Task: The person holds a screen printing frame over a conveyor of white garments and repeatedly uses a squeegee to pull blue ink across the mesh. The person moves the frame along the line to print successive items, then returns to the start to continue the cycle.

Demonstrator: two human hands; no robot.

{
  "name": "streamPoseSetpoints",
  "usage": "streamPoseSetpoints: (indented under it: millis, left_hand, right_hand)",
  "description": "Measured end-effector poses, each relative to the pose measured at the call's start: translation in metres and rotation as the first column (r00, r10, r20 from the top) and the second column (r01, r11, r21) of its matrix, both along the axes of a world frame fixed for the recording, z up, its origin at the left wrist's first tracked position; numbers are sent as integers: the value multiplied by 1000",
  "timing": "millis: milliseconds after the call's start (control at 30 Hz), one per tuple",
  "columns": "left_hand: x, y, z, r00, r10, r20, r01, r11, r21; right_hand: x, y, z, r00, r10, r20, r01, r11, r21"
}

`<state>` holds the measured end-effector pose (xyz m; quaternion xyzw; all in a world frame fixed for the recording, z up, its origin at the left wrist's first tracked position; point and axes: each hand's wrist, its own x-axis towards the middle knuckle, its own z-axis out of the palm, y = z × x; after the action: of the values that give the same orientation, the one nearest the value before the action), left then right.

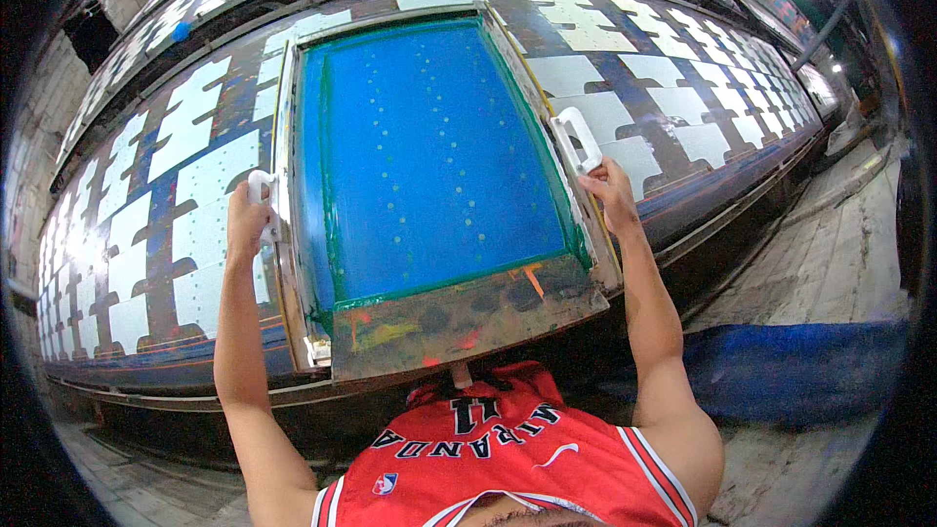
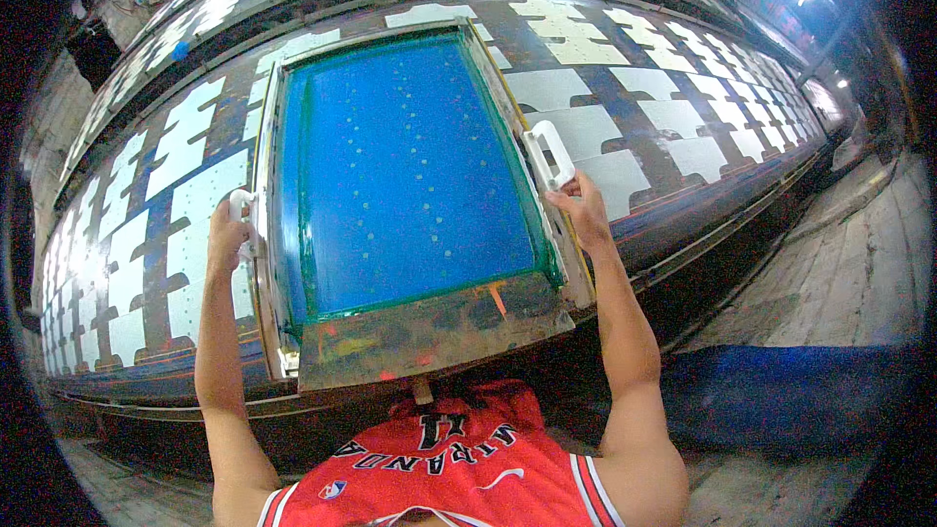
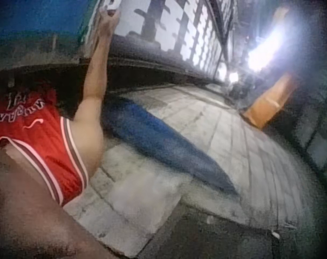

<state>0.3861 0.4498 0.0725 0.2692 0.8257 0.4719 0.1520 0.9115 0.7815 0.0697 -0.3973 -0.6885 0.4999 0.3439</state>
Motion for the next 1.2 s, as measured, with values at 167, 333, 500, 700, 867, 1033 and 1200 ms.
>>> streamPoseSetpoints:
  millis: [167, 333, 500, 700, 867, 1033, 1200]
  left_hand:
    - [66, 76, 2, 1000, -8, 18, 7, 999, 50]
    - [136, 158, -9, 998, 5, 62, -10, 997, 83]
    - [198, 222, -41, 995, 69, 77, -80, 987, 141]
    - [249, 265, -65, 982, 190, -12, -190, 982, 16]
    - [271, 287, -76, 978, 210, -16, -209, 977, 36]
    - [283, 295, -84, 977, 210, 38, -211, 977, 18]
    - [297, 302, -84, 978, 191, -80, -192, 981, 1]
  right_hand:
    - [58, 97, 2, 999, 53, -10, -53, 998, -45]
    - [122, 183, -4, 1000, 29, -13, -30, 996, -84]
    - [173, 258, -11, 997, 72, -15, -73, 982, -174]
    - [207, 313, -32, 994, 81, -78, -97, 968, -232]
    - [224, 333, -44, 995, 44, -87, -65, 962, -264]
    - [239, 339, -55, 991, 84, -107, -108, 966, -235]
    - [252, 338, -64, 997, 50, -56, -58, 985, -164]
